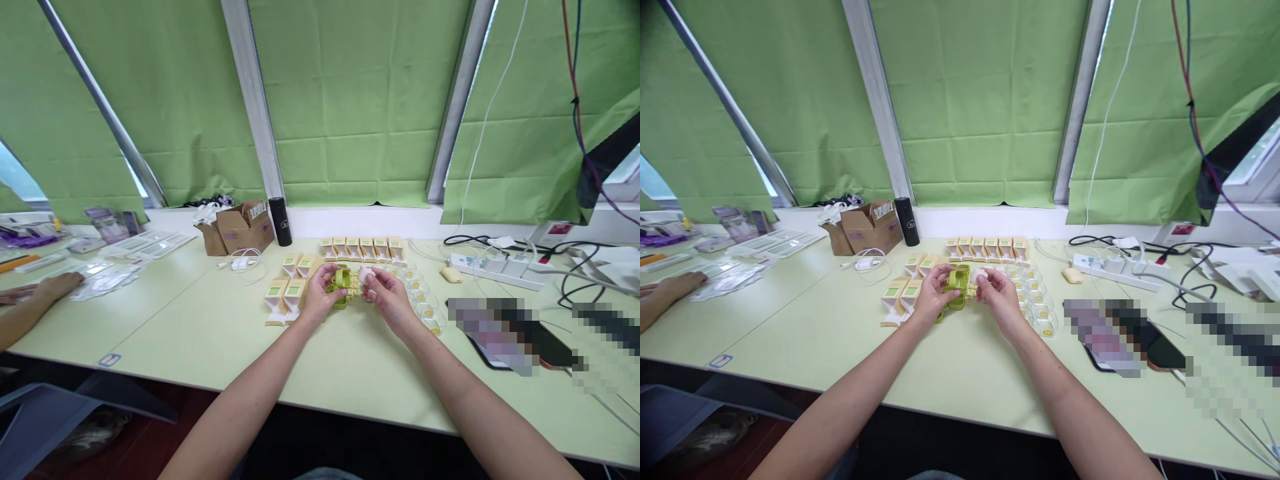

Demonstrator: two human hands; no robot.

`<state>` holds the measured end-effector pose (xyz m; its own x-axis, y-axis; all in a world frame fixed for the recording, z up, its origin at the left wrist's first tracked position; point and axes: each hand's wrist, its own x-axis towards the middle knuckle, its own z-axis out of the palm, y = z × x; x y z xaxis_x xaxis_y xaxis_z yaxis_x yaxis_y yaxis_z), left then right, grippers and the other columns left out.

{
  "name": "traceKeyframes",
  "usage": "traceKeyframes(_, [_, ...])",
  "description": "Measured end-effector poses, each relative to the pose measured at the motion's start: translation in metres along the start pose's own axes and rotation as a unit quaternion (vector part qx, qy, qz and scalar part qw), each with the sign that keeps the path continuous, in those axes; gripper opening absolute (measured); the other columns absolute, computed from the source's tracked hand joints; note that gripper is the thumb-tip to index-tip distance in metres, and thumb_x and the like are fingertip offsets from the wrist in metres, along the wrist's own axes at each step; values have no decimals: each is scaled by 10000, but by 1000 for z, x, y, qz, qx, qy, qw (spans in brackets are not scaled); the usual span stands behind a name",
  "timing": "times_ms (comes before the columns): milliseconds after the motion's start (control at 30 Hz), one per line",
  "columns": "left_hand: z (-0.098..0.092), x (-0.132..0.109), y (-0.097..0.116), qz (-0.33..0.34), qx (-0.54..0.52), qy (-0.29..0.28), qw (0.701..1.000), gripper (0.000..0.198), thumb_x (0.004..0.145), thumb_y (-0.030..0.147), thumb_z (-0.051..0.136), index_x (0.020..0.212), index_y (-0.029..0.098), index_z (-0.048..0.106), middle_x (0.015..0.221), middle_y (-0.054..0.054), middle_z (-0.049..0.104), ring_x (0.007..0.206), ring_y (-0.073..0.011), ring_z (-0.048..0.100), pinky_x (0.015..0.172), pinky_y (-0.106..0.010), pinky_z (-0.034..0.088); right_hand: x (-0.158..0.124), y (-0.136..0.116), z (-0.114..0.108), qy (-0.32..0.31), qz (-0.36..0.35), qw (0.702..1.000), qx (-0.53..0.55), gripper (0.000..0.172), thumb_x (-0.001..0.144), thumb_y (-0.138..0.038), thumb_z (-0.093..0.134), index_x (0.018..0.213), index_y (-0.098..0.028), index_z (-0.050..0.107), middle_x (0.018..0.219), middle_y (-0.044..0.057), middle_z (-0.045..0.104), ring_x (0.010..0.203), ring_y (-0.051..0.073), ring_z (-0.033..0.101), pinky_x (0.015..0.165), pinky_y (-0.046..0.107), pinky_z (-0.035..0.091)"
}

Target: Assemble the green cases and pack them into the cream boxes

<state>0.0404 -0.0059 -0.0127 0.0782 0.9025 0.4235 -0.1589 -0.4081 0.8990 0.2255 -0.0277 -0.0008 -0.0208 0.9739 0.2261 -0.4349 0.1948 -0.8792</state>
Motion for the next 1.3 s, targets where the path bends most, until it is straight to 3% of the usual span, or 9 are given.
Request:
traceKeyframes(200, [6, -4, 5, 26, 42, -9, 999, 528, 677, 108, 857, 1148, 195, 633, 1183, -71, 749, 1112, -217, 704, 989, -334, 536, 3, 2, 0, 5, 3, 998, -64, 623, 611, -653, 946, 974, -183, 756, 656, -13, 659, 549, 120, 533, 545, 273, 475])
traceKeyframes(533, [8, -7, 5, 68, 118, -14, 991, 492, 710, 70, 822, 1168, 203, 700, 1235, -94, 741, 1196, -257, 683, 1087, -410, 513, 3, 6, -4, -28, -47, 981, -184, 607, 742, -753, 795, 884, -164, 811, 612, 4, 614, 550, 146, 524, 541, 284, 427])
traceKeyframes(667, [8, -9, 6, 79, 145, -23, 986, 491, 724, 73, 820, 1184, 218, 725, 1243, -99, 733, 1222, -278, 677, 1086, -434, 534, 1, 4, -3, -28, -43, 979, -196, 640, 741, -763, 784, 923, -150, 820, 606, 2, 608, 546, 147, 521, 540, 282, 429])
traceKeyframes(1067, [7, -9, 7, 98, 163, -20, 982, 502, 716, 51, 821, 1177, 238, 753, 1261, -93, 706, 1260, -284, 652, 1128, -455, 515, 1, 6, -5, -36, -46, 973, -221, 576, 791, -749, 734, 749, -175, 745, 588, -8, 557, 561, 153, 519, 570, 289, 421])
traceKeyframes(1300, [9, -11, 9, 88, 171, -27, 981, 502, 718, 55, 824, 1176, 241, 736, 1256, -86, 712, 1242, -278, 661, 1117, -445, 509, 1, 6, -4, -34, -50, 976, -212, 602, 772, -772, 741, 805, -171, 761, 605, 1, 591, 562, 162, 541, 575, 299, 443])
